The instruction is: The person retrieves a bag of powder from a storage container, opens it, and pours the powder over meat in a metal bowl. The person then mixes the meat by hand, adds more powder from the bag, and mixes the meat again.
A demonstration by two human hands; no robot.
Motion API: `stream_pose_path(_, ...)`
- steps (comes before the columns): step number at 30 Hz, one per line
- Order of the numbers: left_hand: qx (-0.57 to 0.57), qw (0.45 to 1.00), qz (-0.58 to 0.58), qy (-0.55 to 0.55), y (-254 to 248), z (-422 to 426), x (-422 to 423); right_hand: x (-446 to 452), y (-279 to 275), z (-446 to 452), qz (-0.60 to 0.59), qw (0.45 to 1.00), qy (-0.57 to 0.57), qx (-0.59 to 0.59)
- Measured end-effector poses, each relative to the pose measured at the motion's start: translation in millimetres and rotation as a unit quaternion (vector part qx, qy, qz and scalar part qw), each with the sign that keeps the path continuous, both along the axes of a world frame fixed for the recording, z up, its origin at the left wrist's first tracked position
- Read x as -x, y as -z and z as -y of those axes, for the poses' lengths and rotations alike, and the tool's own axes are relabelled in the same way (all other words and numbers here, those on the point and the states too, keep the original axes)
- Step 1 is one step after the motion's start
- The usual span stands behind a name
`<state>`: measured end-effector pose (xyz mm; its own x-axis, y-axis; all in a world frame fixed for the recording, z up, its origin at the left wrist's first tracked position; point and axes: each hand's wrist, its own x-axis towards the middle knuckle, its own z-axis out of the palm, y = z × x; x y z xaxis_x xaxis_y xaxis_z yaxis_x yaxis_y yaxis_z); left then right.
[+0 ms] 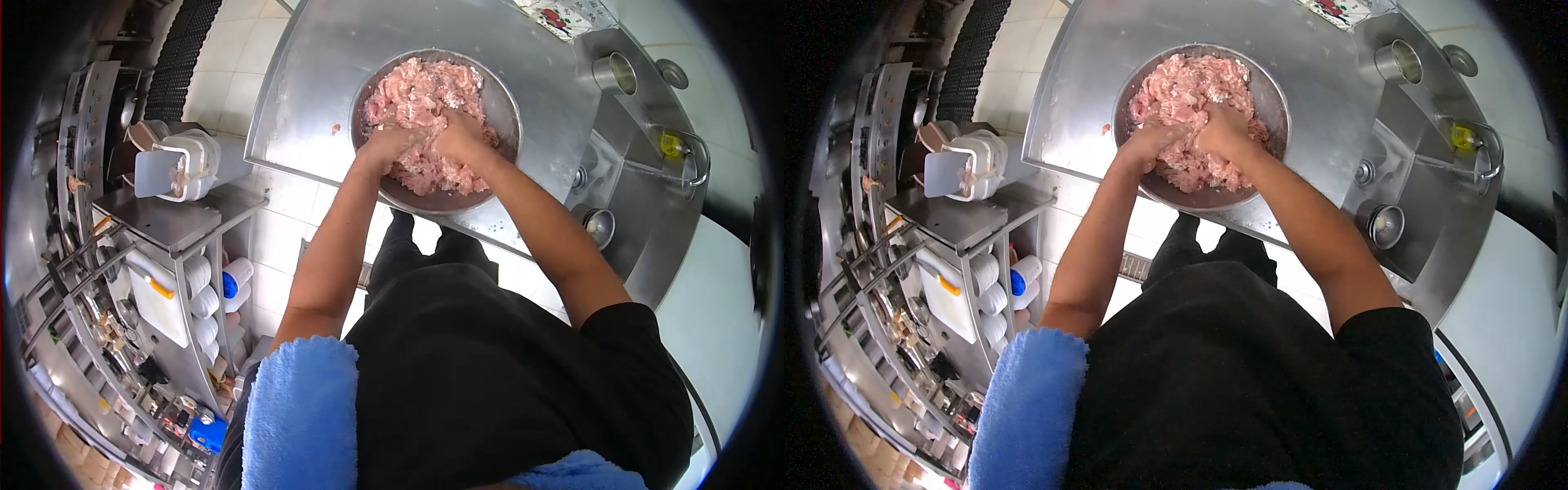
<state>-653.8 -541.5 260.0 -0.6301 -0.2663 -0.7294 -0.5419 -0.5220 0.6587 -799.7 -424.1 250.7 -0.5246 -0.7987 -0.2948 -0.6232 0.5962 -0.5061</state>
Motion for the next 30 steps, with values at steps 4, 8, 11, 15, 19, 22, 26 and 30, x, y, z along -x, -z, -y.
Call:
stream_pose_path(4, 0.017, 0.994, 0.006, -0.107, 65.2, -12.9, 9.0, -1.0, 14.5, 13.7, 0.015, 0.998, 0.052, -0.019)
stream_pose_path(8, 0.133, 0.981, 0.019, -0.140, 15.5, -32.9, 25.2, 19.0, 7.3, 12.0, -0.054, 0.996, 0.003, -0.072)
stream_pose_path(11, 0.119, 0.967, 0.059, -0.216, 18.7, -31.7, 32.7, 8.7, -11.0, -7.9, -0.029, 0.999, 0.031, -0.030)
stream_pose_path(15, 0.231, 0.957, 0.121, -0.130, -16.4, -40.4, 23.1, 4.3, -80.0, -24.0, 0.022, 0.991, -0.064, -0.112)
stream_pose_path(19, 0.285, 0.944, 0.041, -0.158, 20.2, -52.4, 5.9, 6.0, -63.8, -46.0, -0.097, 0.980, -0.173, -0.012)
stream_pose_path(22, 0.335, 0.909, -0.124, -0.216, 21.7, -51.8, 3.6, 9.0, -47.7, -39.6, -0.130, 0.978, -0.162, 0.033)
stream_pose_path(26, 0.018, 0.980, -0.075, -0.182, 8.5, -39.6, 13.7, 47.0, -16.6, -21.1, 0.024, 0.994, -0.090, 0.057)
stream_pose_path(30, -0.188, 0.939, -0.169, -0.232, 15.4, -27.5, 32.8, 74.8, 33.8, 11.7, 0.388, 0.920, -0.048, 0.042)
